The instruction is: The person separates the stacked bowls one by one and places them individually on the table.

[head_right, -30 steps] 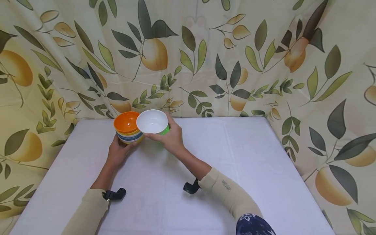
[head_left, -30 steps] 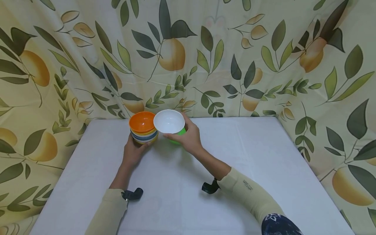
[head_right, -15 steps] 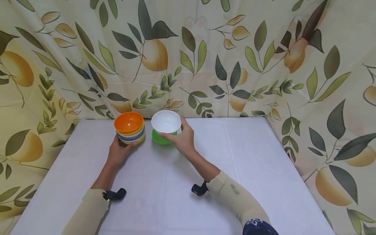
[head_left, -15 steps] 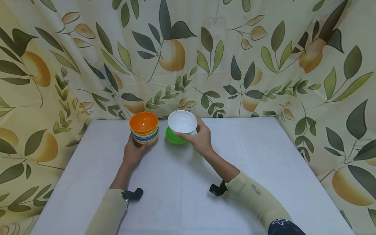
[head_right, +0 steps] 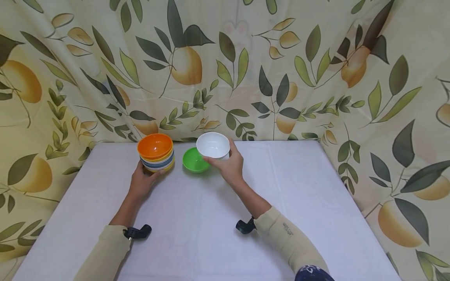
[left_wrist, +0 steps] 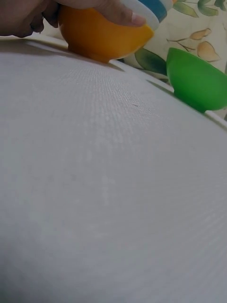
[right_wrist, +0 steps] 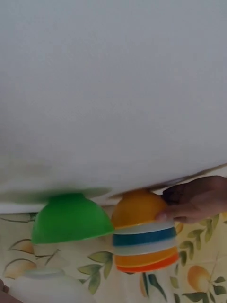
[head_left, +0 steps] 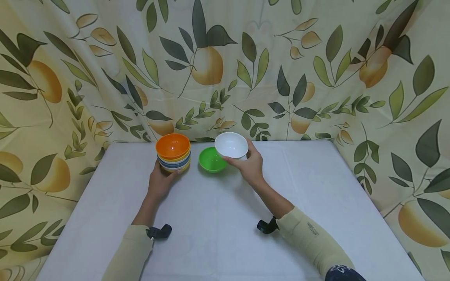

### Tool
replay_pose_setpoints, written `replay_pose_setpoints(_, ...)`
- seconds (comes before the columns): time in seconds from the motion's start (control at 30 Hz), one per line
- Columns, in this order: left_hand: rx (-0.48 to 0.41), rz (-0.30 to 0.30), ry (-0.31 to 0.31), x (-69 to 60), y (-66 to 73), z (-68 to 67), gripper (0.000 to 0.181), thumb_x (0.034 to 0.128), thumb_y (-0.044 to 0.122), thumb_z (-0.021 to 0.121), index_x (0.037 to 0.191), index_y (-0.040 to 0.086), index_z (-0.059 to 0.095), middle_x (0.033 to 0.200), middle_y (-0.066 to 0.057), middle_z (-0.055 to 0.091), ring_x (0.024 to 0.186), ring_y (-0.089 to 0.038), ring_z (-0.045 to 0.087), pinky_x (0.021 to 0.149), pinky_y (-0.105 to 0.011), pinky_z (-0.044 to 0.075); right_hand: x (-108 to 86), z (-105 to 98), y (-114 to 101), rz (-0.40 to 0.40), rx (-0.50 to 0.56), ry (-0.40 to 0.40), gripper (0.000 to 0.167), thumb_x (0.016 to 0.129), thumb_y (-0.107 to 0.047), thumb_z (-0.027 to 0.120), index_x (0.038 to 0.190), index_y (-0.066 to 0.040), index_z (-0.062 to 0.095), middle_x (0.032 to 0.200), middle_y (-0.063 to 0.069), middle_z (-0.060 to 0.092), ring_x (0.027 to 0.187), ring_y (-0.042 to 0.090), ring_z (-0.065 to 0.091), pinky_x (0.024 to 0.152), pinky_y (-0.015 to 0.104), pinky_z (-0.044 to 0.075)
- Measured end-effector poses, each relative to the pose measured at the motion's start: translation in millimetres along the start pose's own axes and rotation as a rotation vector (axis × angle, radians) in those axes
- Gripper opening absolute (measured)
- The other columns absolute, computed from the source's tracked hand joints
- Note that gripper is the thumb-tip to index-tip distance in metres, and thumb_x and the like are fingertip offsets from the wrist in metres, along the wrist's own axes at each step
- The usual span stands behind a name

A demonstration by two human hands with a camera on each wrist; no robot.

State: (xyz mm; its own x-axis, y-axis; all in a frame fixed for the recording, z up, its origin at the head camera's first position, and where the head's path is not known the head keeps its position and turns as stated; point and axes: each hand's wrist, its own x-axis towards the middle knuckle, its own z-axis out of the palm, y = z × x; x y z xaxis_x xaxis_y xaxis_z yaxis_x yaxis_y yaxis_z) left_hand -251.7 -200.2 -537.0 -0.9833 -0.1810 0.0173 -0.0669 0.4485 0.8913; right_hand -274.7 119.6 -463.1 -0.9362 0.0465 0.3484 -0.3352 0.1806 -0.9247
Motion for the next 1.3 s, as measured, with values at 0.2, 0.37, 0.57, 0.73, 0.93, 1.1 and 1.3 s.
replay_pose_setpoints(0.2,-0.004,-0.005,-0.004,-0.7,0.4,-0.5,0.113,0.0909,0.038,0.085,0.17,0.015,0.008,0.17,-0.012,0.03,0.157,-0.031,0.024,0.128,-0.057,0.016,-5.6,-7.9,-8.8,0.025,-0.004,0.031,0.09,0.076,-0.002,0.095,0.151,0.01,0.046,0.147,0.029,0.053,0.14,0.044,0.048,0.122,0.055,0.033)
replay_pose_setpoints(0.37,-0.002,-0.011,-0.009,-1.0,0.7,-0.7,0.115,0.0907,0.04,0.085,0.17,0.015,0.006,0.171,-0.014,0.028,0.157,-0.033,0.023,0.127,-0.058,0.016,-6.2,-14.3,-2.4,0.035,-0.016,0.058,0.09,0.076,0.0,0.094,0.151,0.011,0.046,0.147,0.031,0.053,0.141,0.046,0.047,0.121,0.057,0.033)
replay_pose_setpoints(0.57,-0.007,0.002,-0.006,-1.2,0.8,-0.9,0.113,0.091,0.038,0.085,0.17,0.016,0.007,0.17,-0.013,0.03,0.157,-0.031,0.025,0.128,-0.057,0.016,-1.6,-22.1,28.8,0.027,-0.029,0.075,0.088,0.074,-0.009,0.098,0.149,0.001,0.053,0.145,0.022,0.058,0.138,0.039,0.051,0.119,0.054,0.038)
replay_pose_setpoints(0.73,-0.009,0.009,-0.002,-0.3,0.2,-0.5,0.113,0.0906,0.037,0.085,0.17,0.016,0.008,0.169,-0.013,0.031,0.157,-0.032,0.025,0.128,-0.057,0.016,-1.0,-26.2,40.5,0.055,-0.07,0.079,0.086,0.073,-0.017,0.099,0.147,-0.004,0.056,0.143,0.015,0.061,0.136,0.03,0.053,0.12,0.045,0.037)
replay_pose_setpoints(0.93,-0.015,-0.006,-0.001,0.2,0.1,0.4,0.114,0.0905,0.038,0.085,0.17,0.016,0.007,0.17,-0.013,0.03,0.157,-0.032,0.024,0.128,-0.056,0.016,-2.5,-28.1,48.3,0.1,-0.109,0.083,0.085,0.073,-0.015,0.099,0.146,-0.003,0.056,0.14,0.014,0.062,0.135,0.027,0.055,0.118,0.042,0.041)
replay_pose_setpoints(1.1,-0.02,-0.004,-0.002,0.0,-0.5,0.4,0.113,0.091,0.037,0.085,0.17,0.016,0.007,0.17,-0.013,0.031,0.157,-0.032,0.024,0.128,-0.056,0.017,-3.0,-30.3,53.7,0.128,-0.096,0.065,0.083,0.074,-0.012,0.098,0.144,0.002,0.055,0.139,0.018,0.061,0.134,0.031,0.055,0.114,0.045,0.044)
replay_pose_setpoints(1.3,-0.009,-0.003,-0.005,-0.7,0.4,-0.5,0.113,0.091,0.037,0.085,0.17,0.014,0.007,0.17,-0.014,0.029,0.157,-0.033,0.024,0.128,-0.057,0.016,-3.7,-32.8,58.3,0.181,-0.119,0.033,0.082,0.075,-0.012,0.097,0.144,0.002,0.054,0.14,0.019,0.06,0.134,0.032,0.054,0.115,0.045,0.043)
